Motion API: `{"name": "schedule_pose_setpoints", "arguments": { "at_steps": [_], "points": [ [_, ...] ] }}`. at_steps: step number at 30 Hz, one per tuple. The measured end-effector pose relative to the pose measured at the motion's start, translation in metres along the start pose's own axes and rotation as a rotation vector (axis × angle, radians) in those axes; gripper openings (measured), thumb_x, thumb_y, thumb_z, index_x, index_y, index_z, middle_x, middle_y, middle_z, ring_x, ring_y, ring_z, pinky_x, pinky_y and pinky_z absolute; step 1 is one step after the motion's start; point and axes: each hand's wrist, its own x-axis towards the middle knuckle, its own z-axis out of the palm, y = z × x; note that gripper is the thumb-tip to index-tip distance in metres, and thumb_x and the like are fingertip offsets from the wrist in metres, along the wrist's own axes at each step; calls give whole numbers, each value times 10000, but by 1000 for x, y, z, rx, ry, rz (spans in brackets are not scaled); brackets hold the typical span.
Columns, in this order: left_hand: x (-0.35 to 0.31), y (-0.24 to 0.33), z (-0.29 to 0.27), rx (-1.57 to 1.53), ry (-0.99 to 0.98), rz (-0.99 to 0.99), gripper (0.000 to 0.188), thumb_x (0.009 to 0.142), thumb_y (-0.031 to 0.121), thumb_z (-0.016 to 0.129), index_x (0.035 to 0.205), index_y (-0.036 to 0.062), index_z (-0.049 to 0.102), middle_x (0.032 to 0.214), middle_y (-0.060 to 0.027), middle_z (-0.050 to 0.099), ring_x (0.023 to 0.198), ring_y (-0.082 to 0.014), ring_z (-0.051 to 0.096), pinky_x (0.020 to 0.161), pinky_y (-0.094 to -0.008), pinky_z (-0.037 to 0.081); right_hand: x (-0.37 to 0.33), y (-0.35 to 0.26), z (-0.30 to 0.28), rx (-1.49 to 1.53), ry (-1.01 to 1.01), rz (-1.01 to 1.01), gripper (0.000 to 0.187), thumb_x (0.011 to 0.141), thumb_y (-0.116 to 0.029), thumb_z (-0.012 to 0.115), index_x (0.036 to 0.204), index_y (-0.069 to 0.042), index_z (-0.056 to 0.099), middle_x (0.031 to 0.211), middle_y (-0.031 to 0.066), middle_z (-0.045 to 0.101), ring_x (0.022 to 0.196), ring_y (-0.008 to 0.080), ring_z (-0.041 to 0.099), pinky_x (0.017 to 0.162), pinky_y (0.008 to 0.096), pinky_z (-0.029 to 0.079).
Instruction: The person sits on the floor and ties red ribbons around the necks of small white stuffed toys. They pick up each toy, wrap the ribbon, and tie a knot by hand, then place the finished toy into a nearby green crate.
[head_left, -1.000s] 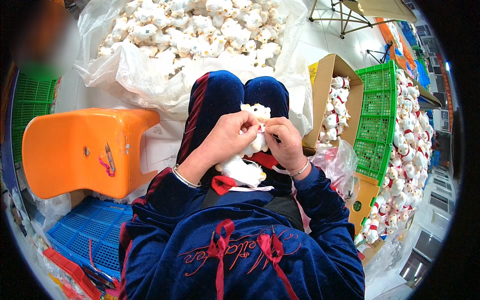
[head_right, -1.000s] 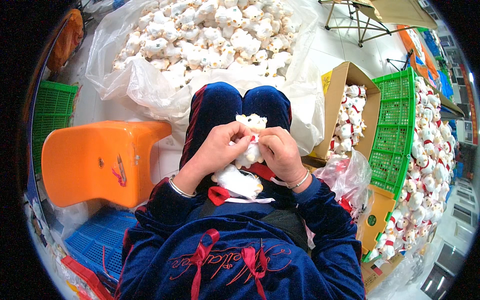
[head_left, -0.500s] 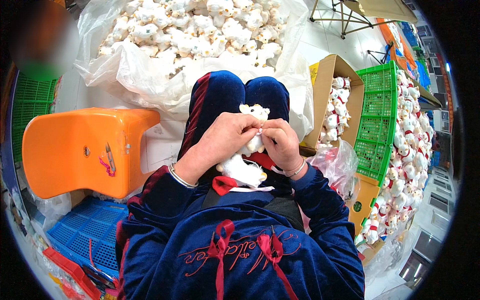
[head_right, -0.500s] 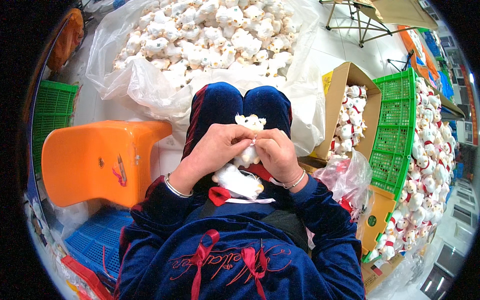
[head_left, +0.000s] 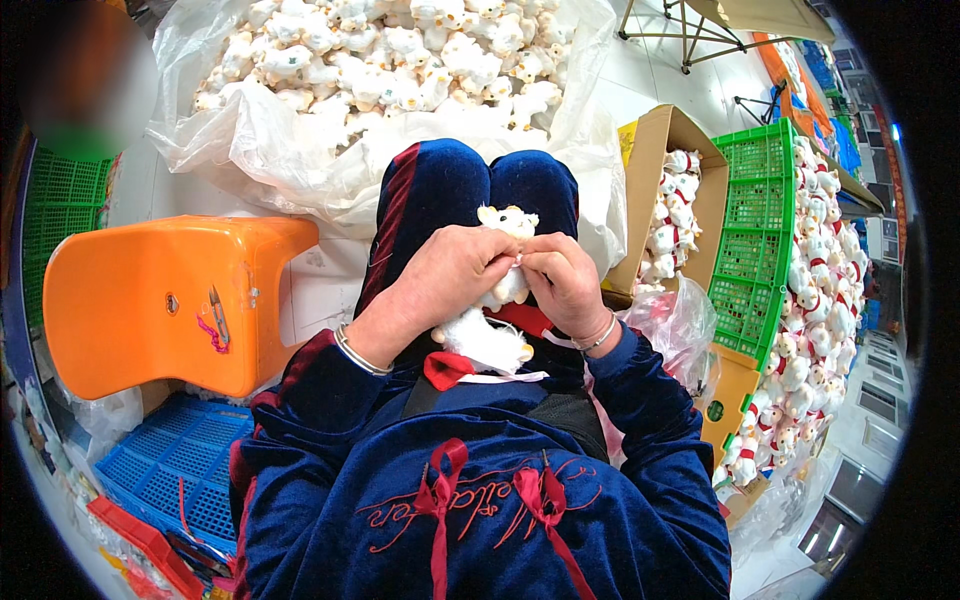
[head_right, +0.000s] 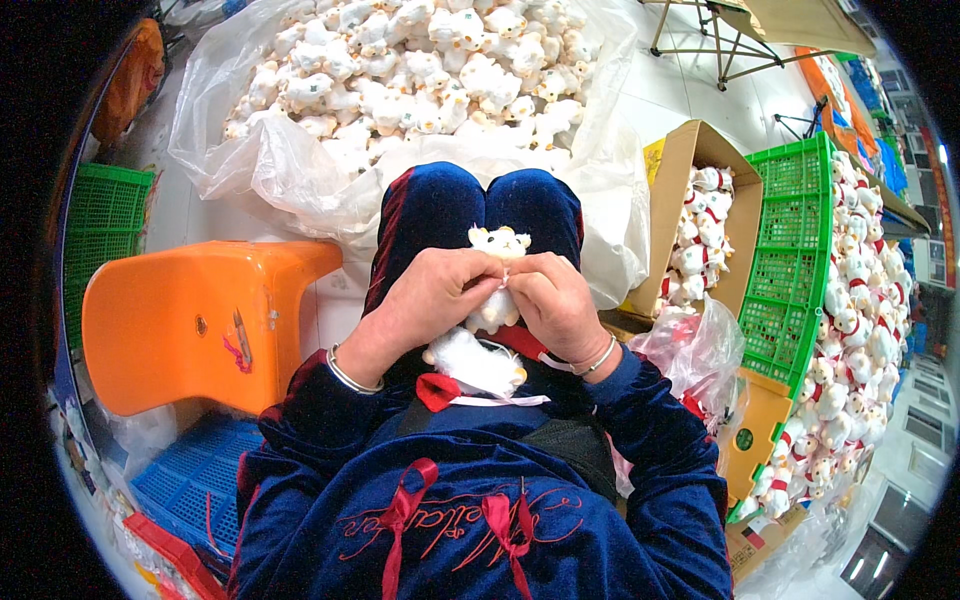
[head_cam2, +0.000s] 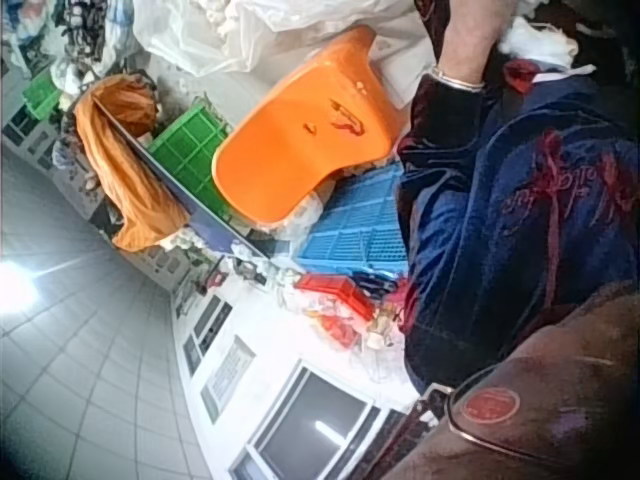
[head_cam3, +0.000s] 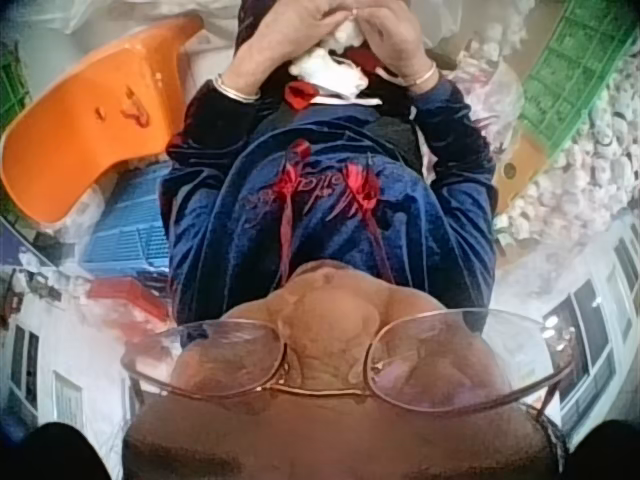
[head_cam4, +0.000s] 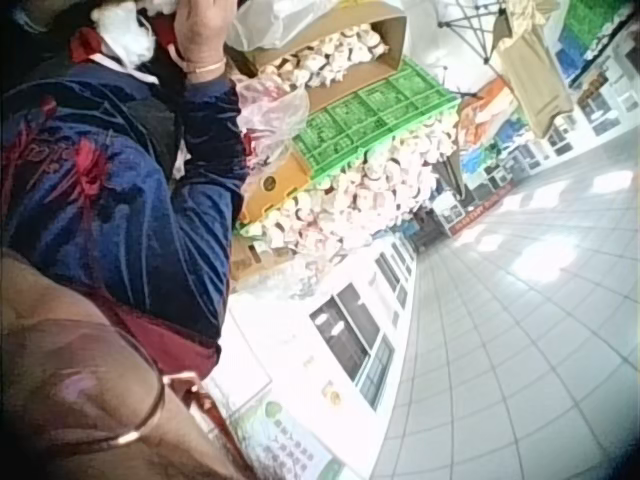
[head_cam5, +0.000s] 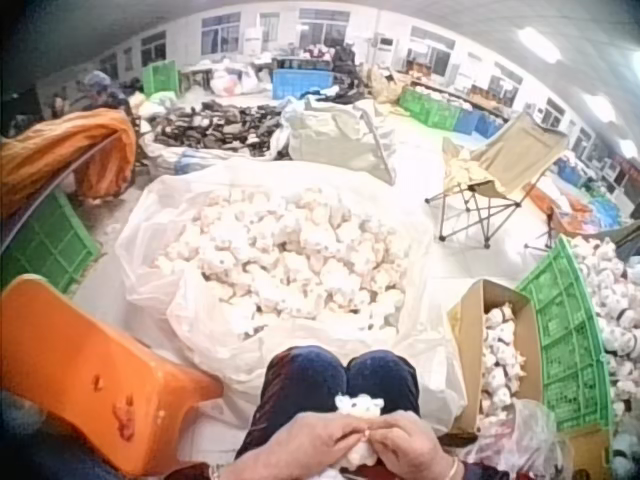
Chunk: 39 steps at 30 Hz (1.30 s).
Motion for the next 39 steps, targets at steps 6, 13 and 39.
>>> {"name": "schedule_pose_setpoints", "arguments": {
  "at_steps": [6, 13, 39],
  "points": [
    [-1, 6, 2, -32, -13, -79, 93, 897, 94, 680, 932, 10, 662, 794, -154, 689, 729, -292, 706, 673, -365, 550, -2, -4, -2, 66, -4, 102, 191, 806, 51, 735, 941, -25, 624, 908, 137, 653, 806, 313, 649, 696, 379, 528],
    [-7, 4, 2, -94, 82, -145, 130, 875, 80, 682, 923, -17, 611, 775, -158, 675, 683, -262, 695, 655, -355, 548, -9, -3, -9, 9, -19, 150, 203, 819, 48, 732, 978, -17, 623, 897, 136, 629, 814, 318, 638, 711, 373, 527],
    [-7, 15, 19, -69, 195, -229, 139, 907, 121, 728, 928, -11, 686, 816, -110, 682, 690, -164, 655, 651, -304, 531, -1, -10, -21, 449, 77, 803, 129, 942, -46, 680, 1058, 8, 698, 809, 28, 702, 624, 60, 602, 571, 221, 484]
  ]
}}
